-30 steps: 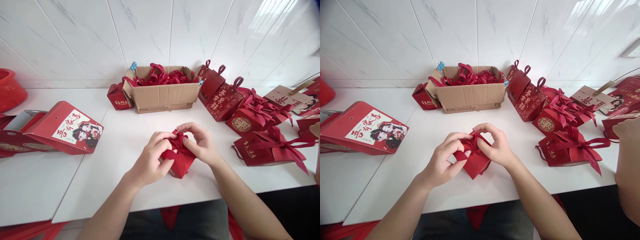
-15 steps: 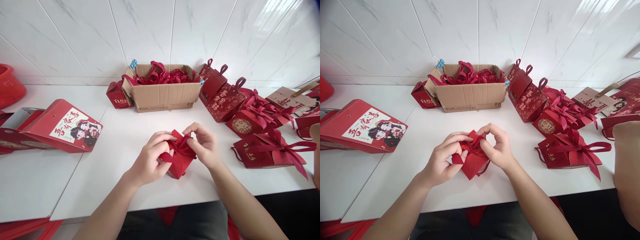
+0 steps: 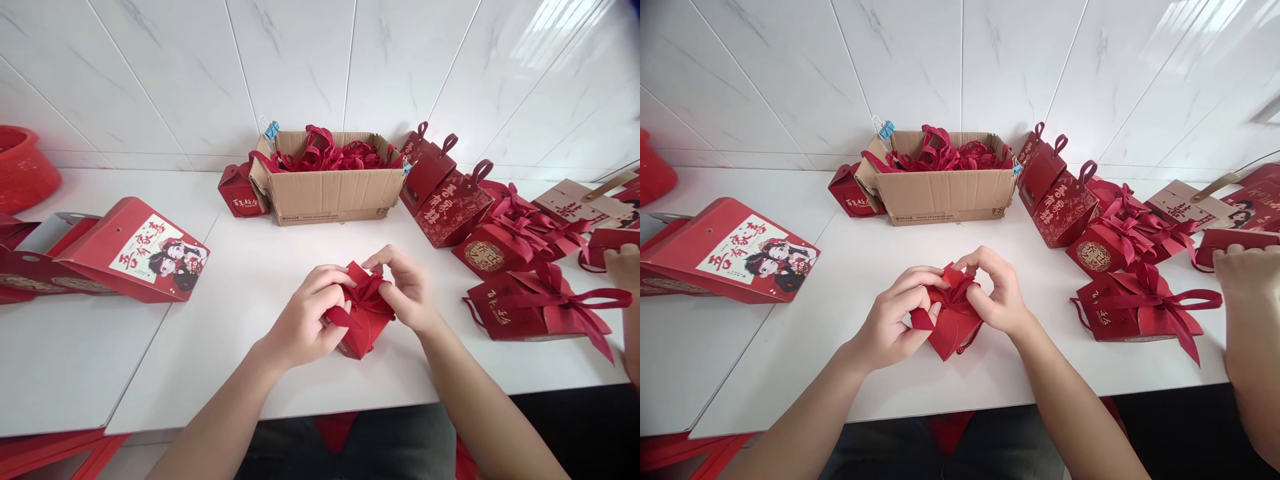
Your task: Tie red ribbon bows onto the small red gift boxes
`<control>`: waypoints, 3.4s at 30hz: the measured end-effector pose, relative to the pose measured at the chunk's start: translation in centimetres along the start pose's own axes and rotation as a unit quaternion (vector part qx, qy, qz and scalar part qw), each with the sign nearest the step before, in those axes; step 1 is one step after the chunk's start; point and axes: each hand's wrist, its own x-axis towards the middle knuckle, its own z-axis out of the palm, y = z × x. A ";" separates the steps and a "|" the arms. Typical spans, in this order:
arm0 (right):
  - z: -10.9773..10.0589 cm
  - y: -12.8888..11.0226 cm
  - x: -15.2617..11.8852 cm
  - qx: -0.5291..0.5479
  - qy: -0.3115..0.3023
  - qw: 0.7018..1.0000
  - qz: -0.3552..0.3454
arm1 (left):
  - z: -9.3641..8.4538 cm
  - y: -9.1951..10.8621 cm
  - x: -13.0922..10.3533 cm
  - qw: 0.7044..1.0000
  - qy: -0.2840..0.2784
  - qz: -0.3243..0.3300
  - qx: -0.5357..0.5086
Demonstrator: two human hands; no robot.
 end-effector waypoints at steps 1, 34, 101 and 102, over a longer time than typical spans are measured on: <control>-0.1 0.0 0.1 -0.002 -0.023 1.000 -0.004 | 0.0 -0.1 0.0 1.000 0.001 0.005 -0.003; -0.8 0.9 0.8 0.002 -0.062 0.998 0.001 | 0.8 -1.1 -0.3 0.993 0.080 -0.051 0.064; 0.7 2.6 2.5 0.032 -0.030 0.997 0.057 | -6.4 -2.4 4.4 0.983 0.086 -0.156 -0.032; 1.0 2.5 2.6 0.032 -0.029 0.997 0.057 | -5.6 -2.8 4.5 0.981 0.080 -0.172 -0.041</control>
